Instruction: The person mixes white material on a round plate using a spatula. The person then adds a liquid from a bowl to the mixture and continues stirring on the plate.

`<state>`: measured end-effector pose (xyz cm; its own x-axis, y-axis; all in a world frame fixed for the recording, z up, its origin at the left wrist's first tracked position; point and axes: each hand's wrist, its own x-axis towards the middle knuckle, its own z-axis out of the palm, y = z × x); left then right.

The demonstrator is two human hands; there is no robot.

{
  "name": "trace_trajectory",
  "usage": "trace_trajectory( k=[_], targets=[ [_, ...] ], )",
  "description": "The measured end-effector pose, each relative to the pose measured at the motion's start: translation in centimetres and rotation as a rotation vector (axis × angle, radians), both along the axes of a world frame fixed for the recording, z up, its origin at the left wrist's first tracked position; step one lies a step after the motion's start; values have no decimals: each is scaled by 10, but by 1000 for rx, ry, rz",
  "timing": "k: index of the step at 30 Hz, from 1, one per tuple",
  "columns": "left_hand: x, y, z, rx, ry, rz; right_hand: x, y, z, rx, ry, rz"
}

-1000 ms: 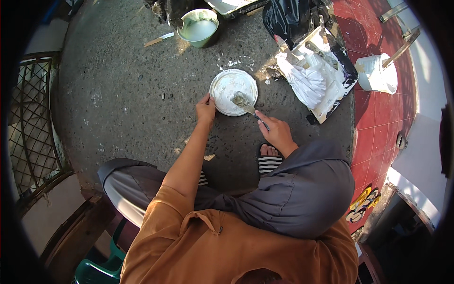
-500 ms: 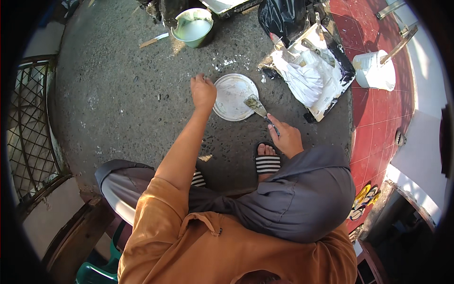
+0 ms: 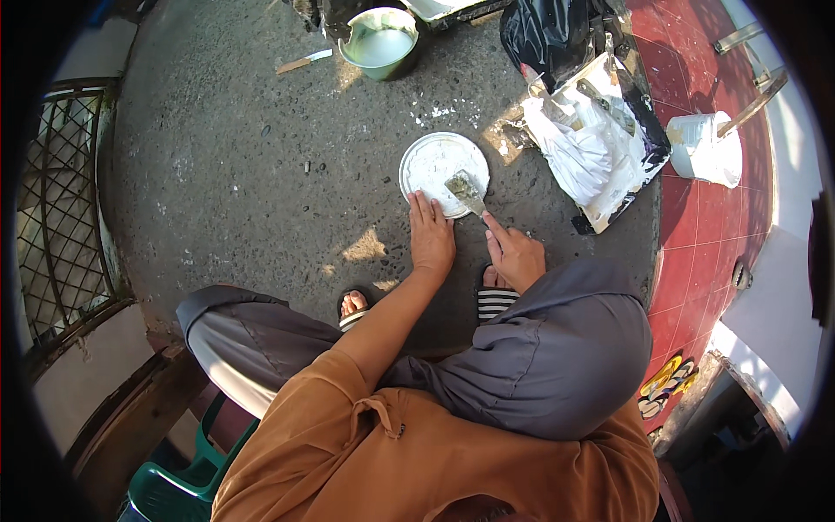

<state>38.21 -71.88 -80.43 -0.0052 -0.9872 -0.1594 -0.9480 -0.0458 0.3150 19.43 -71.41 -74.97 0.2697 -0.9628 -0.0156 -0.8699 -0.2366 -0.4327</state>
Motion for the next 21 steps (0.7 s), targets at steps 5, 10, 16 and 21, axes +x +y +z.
trace_trajectory(
  k=[5,10,16,21],
  targets=[
    [-3,-4,-1,3,34,-125,18,-54,-15,6,41,22],
    [11,-1,4,54,23,-99,22,-57,25,98,33,111],
    [1,-5,6,39,0,-113,32,-67,7,44,44,114],
    [9,-7,6,55,54,-103,29,-53,23,115,73,171]
  ],
)
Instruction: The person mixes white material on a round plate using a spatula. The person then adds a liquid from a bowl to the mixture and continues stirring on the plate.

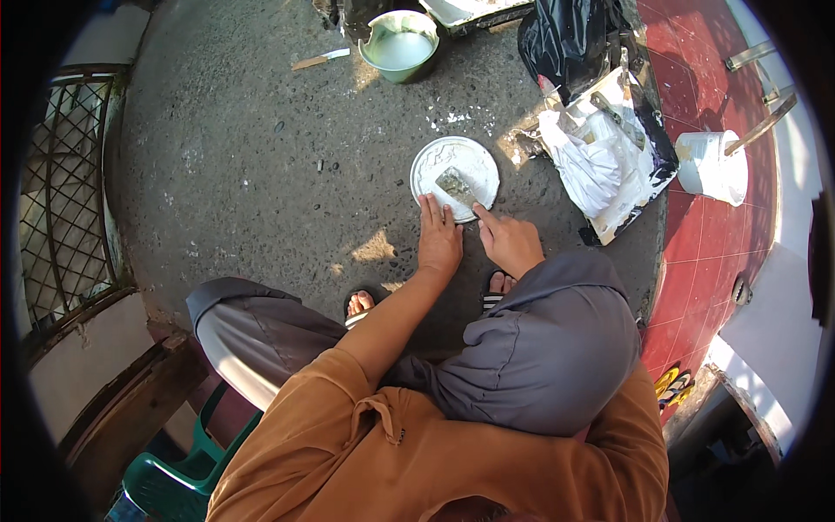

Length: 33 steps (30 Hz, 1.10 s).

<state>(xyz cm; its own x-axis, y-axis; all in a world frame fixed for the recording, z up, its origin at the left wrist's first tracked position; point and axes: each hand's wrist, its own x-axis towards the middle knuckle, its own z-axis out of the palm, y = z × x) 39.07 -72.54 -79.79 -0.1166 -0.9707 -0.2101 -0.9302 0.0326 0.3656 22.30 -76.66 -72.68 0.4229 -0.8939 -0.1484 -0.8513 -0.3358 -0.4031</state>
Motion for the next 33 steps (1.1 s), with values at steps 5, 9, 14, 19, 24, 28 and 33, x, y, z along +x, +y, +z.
trace_trajectory(
  k=[5,9,14,19,24,28,33],
  targets=[
    [1,3,0,-17,-50,-19,21,-16,-23,-29,-88,-19],
    [1,0,0,-13,-11,-4,16,-2,-5,-34,-63,22],
    [-3,-2,2,2,-87,-45,24,-11,-22,-52,-99,-101],
    [7,2,7,-20,-4,41,6,4,-10,-127,-179,-101],
    [20,-4,11,-229,59,120,-18,27,-12,-137,-148,-47],
    [49,-31,2,-83,211,670,-16,51,-11,-86,-100,-28],
    [79,-50,-24,59,389,599,-3,66,-19,-44,-55,5]
  ],
)
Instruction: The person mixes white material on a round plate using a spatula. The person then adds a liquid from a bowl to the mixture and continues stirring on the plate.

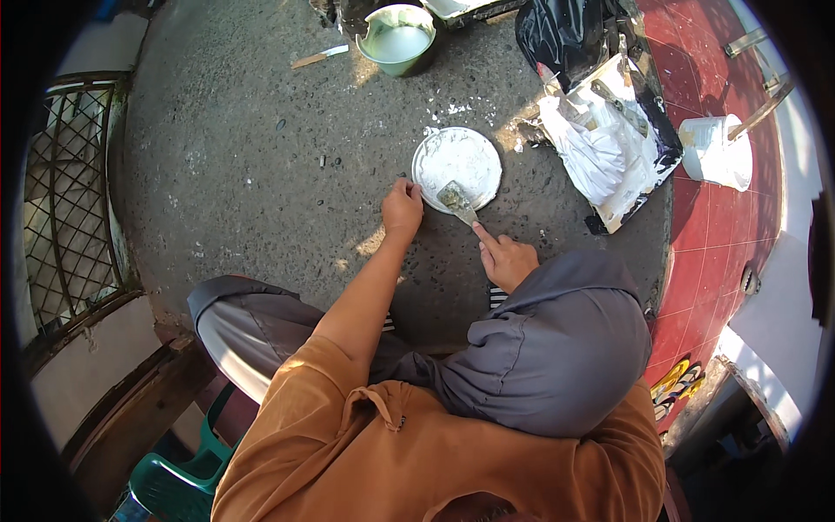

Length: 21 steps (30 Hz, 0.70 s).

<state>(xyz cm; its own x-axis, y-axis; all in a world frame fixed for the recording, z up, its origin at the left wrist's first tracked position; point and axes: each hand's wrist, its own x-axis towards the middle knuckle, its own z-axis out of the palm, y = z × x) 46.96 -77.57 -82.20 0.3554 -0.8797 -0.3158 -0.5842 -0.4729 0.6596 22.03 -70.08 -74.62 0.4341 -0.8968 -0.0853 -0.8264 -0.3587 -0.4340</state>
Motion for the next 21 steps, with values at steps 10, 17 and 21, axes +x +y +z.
trace_trajectory(
  k=[10,17,21],
  targets=[
    [-5,-1,-2,38,-1,-53,47,-24,-16,11,-50,-94],
    [-7,-3,4,67,33,-49,58,-33,-19,110,7,-141],
    [-8,-4,-1,81,-20,-63,46,-52,-16,46,-31,-201]
  ],
)
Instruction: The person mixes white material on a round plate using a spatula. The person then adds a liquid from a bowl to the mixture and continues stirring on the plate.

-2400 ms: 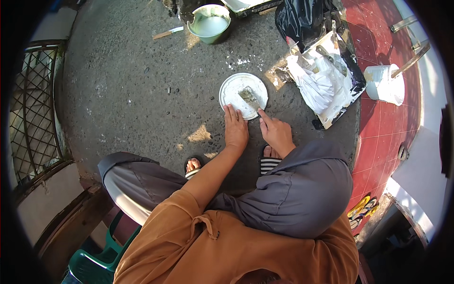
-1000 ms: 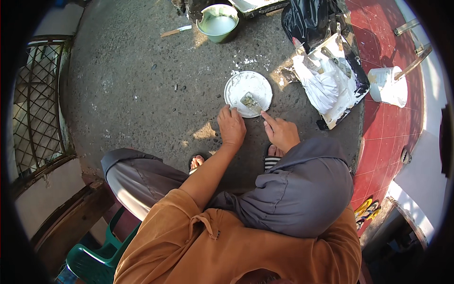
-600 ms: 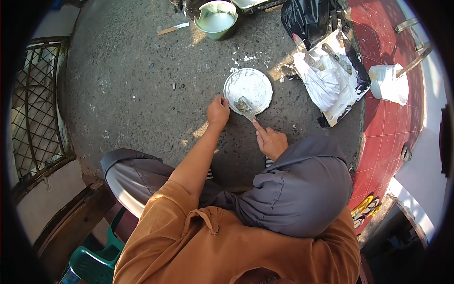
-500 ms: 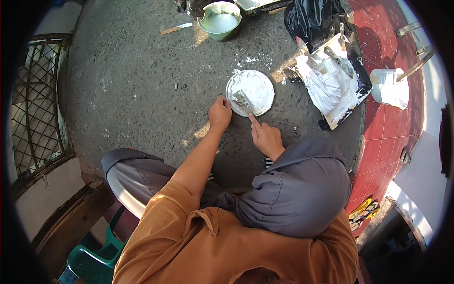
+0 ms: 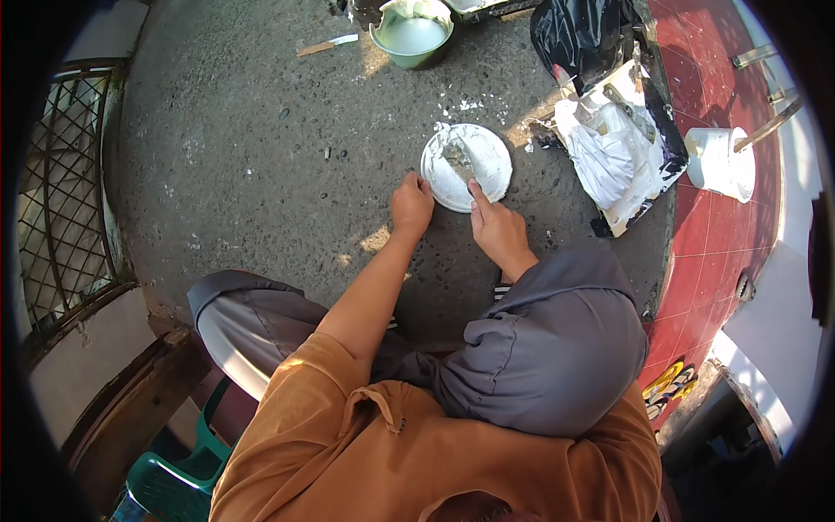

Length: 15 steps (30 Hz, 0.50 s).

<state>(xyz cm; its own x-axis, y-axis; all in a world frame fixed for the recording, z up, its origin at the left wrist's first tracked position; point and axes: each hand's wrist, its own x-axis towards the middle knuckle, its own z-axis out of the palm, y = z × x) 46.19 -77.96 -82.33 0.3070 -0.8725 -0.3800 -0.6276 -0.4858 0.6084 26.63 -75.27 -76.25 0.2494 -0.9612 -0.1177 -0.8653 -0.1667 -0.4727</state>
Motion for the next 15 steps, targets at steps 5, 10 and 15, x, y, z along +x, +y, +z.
trace_trajectory(
  k=[5,10,15],
  targets=[
    [2,3,-6,1,20,42,-46,20,47,100,31,7],
    [-3,5,-3,-195,-245,-80,-59,49,31,162,148,-49],
    [-4,-5,1,41,-25,31,-50,20,24,10,107,-31]
  ],
)
